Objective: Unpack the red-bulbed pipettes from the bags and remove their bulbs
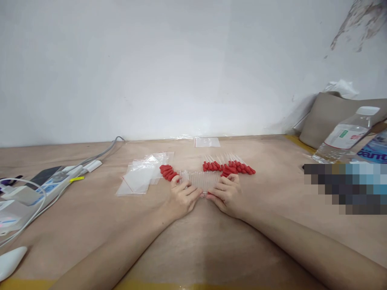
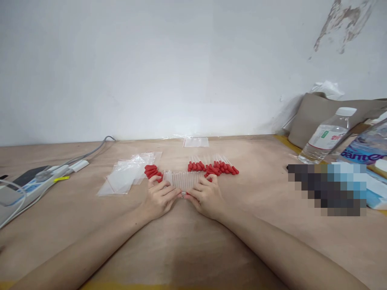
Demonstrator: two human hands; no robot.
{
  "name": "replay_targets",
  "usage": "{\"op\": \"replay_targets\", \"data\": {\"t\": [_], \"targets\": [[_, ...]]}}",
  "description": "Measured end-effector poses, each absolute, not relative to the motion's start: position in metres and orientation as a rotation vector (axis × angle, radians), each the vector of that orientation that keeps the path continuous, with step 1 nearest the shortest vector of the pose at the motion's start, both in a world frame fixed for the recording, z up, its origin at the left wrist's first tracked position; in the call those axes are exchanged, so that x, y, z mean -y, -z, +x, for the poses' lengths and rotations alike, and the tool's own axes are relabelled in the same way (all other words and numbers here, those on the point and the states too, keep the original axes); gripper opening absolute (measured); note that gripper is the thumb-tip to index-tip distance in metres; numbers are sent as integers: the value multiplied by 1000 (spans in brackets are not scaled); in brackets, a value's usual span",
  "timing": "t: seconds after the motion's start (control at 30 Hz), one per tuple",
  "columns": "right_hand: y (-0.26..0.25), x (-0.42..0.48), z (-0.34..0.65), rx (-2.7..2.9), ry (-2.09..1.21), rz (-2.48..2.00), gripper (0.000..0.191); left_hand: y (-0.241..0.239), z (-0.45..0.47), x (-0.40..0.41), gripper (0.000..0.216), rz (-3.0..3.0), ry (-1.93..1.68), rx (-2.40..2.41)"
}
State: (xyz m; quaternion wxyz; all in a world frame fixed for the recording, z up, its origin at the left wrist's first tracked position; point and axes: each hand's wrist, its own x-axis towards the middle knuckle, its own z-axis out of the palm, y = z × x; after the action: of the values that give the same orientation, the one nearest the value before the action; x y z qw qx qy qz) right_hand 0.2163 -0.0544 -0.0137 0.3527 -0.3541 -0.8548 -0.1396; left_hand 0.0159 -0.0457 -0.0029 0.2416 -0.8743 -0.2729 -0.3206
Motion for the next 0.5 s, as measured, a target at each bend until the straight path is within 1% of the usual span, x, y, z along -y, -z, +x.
{"op": "replay_targets", "data": {"t": [0.23, 0.4, 0.5], "targets": [[13, 59, 222, 2235, 571, -888, 18, 0, 16, 49, 16, -2446, 838, 804], [15, 59, 235, 2250, 544, -854, 20, 1, 12, 49, 19, -2455, 861, 851], [12, 51, 251, 2090, 500, -1005, 20, 2, 2, 41, 22, -2412, 957, 1023]]}}
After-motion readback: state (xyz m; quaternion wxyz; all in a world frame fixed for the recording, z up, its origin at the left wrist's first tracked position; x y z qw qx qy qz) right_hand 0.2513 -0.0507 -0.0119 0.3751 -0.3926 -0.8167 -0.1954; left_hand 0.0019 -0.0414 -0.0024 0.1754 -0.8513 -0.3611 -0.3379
